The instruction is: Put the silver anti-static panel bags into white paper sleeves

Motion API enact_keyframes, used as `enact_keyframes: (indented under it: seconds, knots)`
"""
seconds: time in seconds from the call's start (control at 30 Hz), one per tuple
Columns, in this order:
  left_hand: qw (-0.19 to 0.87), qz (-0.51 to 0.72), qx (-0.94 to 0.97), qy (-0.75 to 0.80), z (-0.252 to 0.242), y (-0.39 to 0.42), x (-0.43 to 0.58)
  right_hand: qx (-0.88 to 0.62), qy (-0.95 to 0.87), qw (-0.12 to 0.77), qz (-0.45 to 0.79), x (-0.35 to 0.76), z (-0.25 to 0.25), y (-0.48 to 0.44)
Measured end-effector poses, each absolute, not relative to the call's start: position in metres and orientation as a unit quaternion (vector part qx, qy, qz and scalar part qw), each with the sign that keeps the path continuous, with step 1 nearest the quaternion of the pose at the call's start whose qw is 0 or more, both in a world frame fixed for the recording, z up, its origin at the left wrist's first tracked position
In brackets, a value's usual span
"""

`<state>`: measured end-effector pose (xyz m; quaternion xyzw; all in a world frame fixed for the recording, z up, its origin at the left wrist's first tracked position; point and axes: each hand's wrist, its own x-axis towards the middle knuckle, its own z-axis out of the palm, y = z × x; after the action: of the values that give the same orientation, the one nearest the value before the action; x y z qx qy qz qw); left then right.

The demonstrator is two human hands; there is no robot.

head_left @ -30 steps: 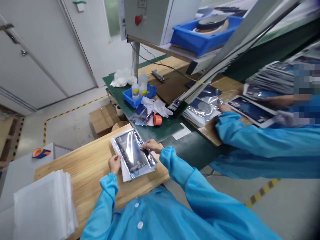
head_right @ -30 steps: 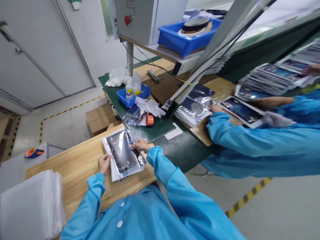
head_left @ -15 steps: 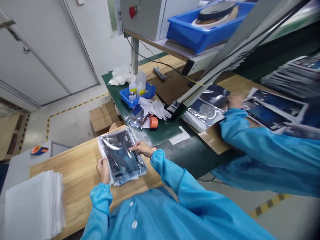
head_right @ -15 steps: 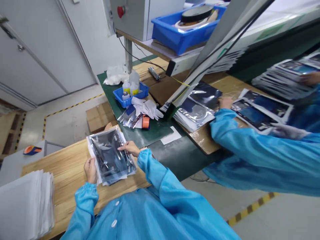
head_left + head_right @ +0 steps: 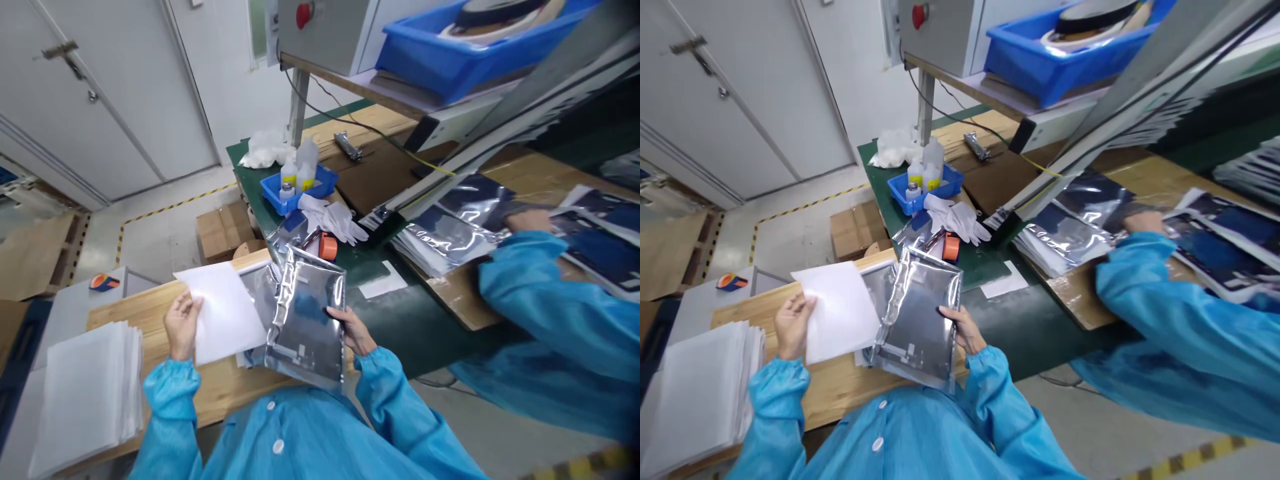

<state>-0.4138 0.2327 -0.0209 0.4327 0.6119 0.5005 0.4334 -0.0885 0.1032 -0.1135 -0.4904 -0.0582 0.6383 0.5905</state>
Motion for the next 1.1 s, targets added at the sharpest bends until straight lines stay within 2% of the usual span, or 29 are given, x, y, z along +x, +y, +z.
enact_keyframes:
  seconds: [0.1, 0.17, 0.27, 0.33, 0.47, 0.57, 0.93, 1.1]
  knots:
    - [0.349, 0.413, 0.633, 0.553, 0.034, 0.242, -0.391, -0.496, -0.001, 0.615, 0.614, -0.075, -0.113, 0.075]
    - [0.313, 0.308, 0.754, 0.489, 0.047, 0.246, -0.364, -0.497, 0.016, 0.626, 0.601, -0.072, -0.111, 0.057]
    - [0.326, 0.133, 0.844, 0.405, 0.019, 0.248, -0.322, -0.52, 0.018, 0.607, 0.6, -0.076, -0.106, 0.036]
    - [0.322, 0.076, 0.846, 0.417, -0.018, 0.245, -0.301, -0.546, 0.012, 0.587, 0.598, -0.081, -0.104, 0.025]
    - [0.334, 0.064, 0.829, 0.445, -0.085, 0.237, -0.285, -0.577, 0.029, 0.579, 0.576, -0.088, -0.106, 0.007]
    - [0.336, 0.066, 0.817, 0.465, -0.108, 0.233, -0.288, -0.59, 0.038, 0.57, 0.571, -0.093, -0.11, -0.003]
    - [0.221, 0.076, 0.837, 0.494, -0.109, 0.194, -0.281, -0.635, -0.027, 0.531, 0.56, -0.117, -0.121, 0.036]
    - [0.117, 0.024, 0.809, 0.576, -0.109, 0.156, -0.318, -0.645, -0.029, 0.539, 0.541, -0.119, -0.131, 0.061]
